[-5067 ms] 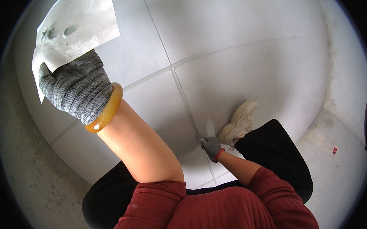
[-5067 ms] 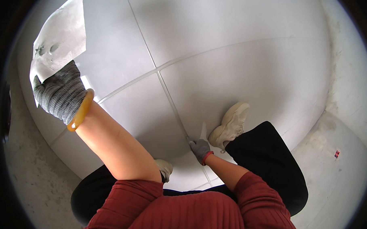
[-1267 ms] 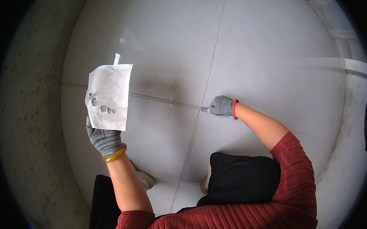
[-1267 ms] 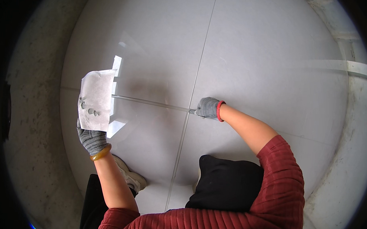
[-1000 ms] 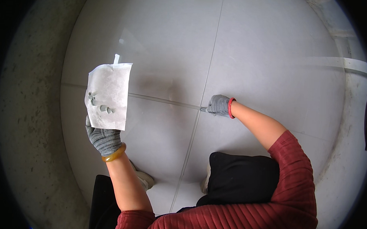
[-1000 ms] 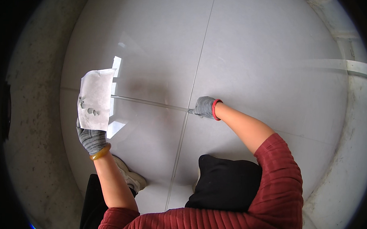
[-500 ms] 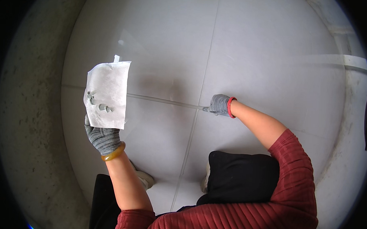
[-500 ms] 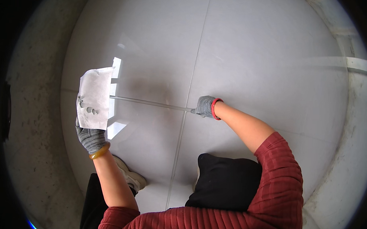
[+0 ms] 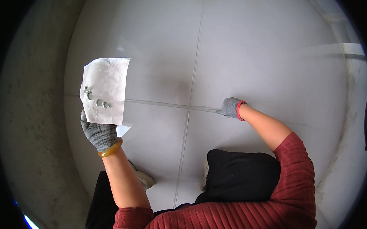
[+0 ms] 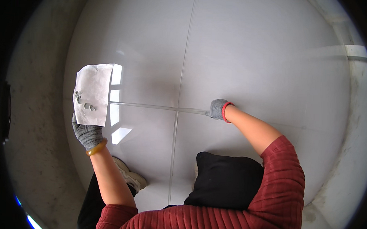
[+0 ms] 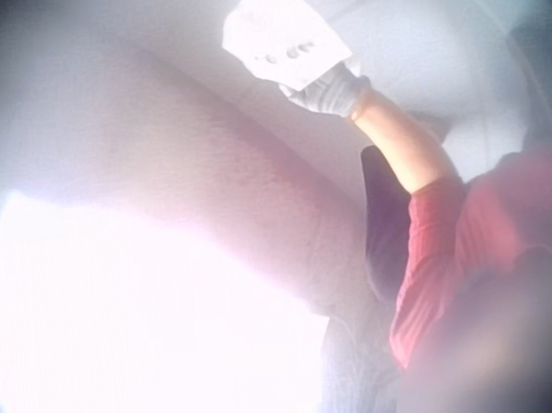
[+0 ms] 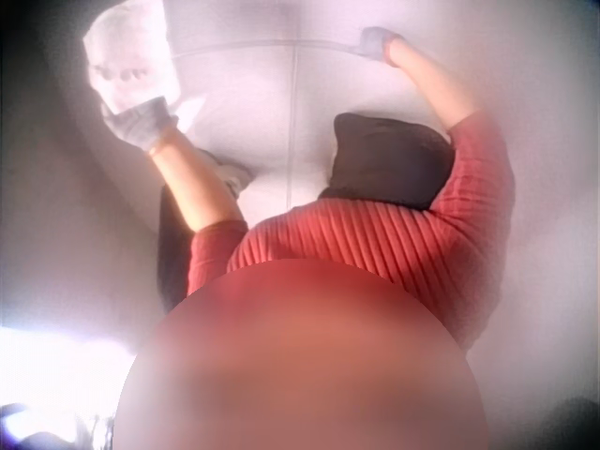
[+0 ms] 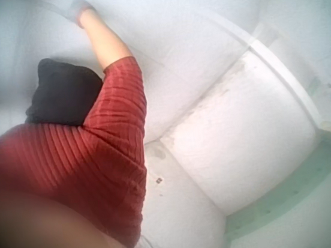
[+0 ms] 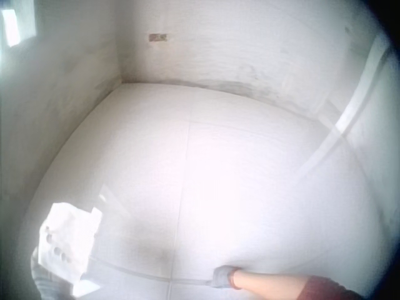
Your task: The person kneels on a tiled floor and uses a small metal scraper to remove residue from the grout lines between tiles. They wipe the scraped material onto a white paper towel held in the other hand, repeating the scrape-and-wipe cycle across multiple grout lines.
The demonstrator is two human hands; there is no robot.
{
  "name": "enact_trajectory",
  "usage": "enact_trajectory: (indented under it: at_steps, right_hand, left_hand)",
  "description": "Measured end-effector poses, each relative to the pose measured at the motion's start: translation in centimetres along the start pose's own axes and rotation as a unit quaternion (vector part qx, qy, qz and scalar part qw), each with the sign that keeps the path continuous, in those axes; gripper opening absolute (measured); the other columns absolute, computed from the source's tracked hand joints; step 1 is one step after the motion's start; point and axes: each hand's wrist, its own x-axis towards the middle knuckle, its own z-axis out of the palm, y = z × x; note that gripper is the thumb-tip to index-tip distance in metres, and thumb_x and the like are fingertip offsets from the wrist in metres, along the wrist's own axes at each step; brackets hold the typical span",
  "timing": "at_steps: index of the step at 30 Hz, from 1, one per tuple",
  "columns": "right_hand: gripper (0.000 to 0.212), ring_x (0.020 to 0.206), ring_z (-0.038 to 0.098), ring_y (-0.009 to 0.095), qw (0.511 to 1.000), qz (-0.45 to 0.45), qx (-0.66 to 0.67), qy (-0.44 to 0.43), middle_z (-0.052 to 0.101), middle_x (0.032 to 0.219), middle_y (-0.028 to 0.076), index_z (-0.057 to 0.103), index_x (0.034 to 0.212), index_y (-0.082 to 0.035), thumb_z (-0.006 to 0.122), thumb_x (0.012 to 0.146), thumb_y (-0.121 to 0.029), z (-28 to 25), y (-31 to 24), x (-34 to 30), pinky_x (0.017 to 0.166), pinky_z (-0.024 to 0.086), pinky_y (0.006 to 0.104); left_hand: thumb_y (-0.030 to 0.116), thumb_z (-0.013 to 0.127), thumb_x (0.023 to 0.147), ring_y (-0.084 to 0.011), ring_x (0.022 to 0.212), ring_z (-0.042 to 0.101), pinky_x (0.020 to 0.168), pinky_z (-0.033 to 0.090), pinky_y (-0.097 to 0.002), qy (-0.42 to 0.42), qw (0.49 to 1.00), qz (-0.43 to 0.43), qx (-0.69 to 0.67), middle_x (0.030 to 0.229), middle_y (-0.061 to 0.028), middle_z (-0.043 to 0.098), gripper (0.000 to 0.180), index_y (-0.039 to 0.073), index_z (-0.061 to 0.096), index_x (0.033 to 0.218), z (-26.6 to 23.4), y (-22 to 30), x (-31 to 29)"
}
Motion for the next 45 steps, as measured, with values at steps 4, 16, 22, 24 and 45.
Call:
enact_trajectory:
  at_steps: [4, 16, 22, 24, 45]
  right_hand:
    - [0.06, 0.048, 0.051, 0.031, 0.999, -0.018, -0.015, 0.04, 0.052, 0.05, 0.014, 0.058, 0.052, -0.002, 0.048, 0.084, -0.052, 2.3, 2.3, 1.9, 0.058, 0.047, 0.0434]
    - [0.063, 0.054, 0.054, 0.034, 0.998, 0.031, -0.048, 0.028, 0.054, 0.056, 0.019, 0.06, 0.062, 0.003, 0.046, 0.086, -0.054, 5.2, 11.0, 4.5, 0.062, 0.048, 0.0452]
    - [0.066, 0.06, 0.057, 0.036, 0.993, 0.065, -0.078, 0.064, 0.059, 0.064, 0.022, 0.062, 0.066, 0.005, 0.046, 0.085, -0.056, 4.1, 18.7, 2.6, 0.065, 0.049, 0.0457]
    - [0.067, 0.061, 0.058, 0.036, 0.989, 0.079, -0.074, 0.099, 0.059, 0.065, 0.023, 0.062, 0.067, 0.006, 0.046, 0.085, -0.057, 3.3, 20.7, 2.5, 0.065, 0.049, 0.0458]
    - [0.025, 0.077, 0.058, 0.028, 0.931, 0.279, -0.018, 0.236, 0.061, 0.088, 0.016, 0.066, 0.093, -0.008, 0.051, 0.084, -0.025, -16.4, 24.3, -4.2, 0.067, 0.047, 0.0411]
  left_hand:
    - [0.012, 0.045, 0.092, -0.0264, 0.106, 0.055, 0.09, 0.048, -0.0426, -0.035, 0.98, 0.111, 0.16, 0.122, -0.0142, 0.054, 0.03, 0.001, 0.043, 0.12, -1.2, -0.5, 0.2]
    - [0.009, 0.046, 0.091, -0.026, 0.107, 0.054, 0.09, 0.048, -0.0416, -0.016, 0.994, 0.073, 0.083, 0.121, -0.0147, 0.053, 0.03, 0.001, 0.044, 0.119, -0.8, -0.8, -0.3]
    - [0.031, 0.041, 0.09, -0.0308, 0.111, 0.051, 0.094, 0.042, -0.0495, 0.049, 0.983, -0.095, -0.15, 0.121, -0.0126, 0.054, 0.041, 0.004, 0.05, 0.12, 0.1, -1.2, -0.7]
    - [0.031, 0.041, 0.089, -0.031, 0.113, 0.049, 0.096, 0.039, -0.0499, 0.014, 0.98, -0.105, -0.17, 0.122, -0.0121, 0.054, 0.042, 0.005, 0.051, 0.121, 0.2, -0.2, -0.2]
    - [0.023, 0.058, 0.072, -0.0297, 0.113, 0.047, 0.099, 0.036, -0.049, -0.022, 0.909, -0.232, -0.345, 0.124, -0.0111, 0.051, 0.058, 0.006, 0.046, 0.126, -0.8, 0.8, -0.2]
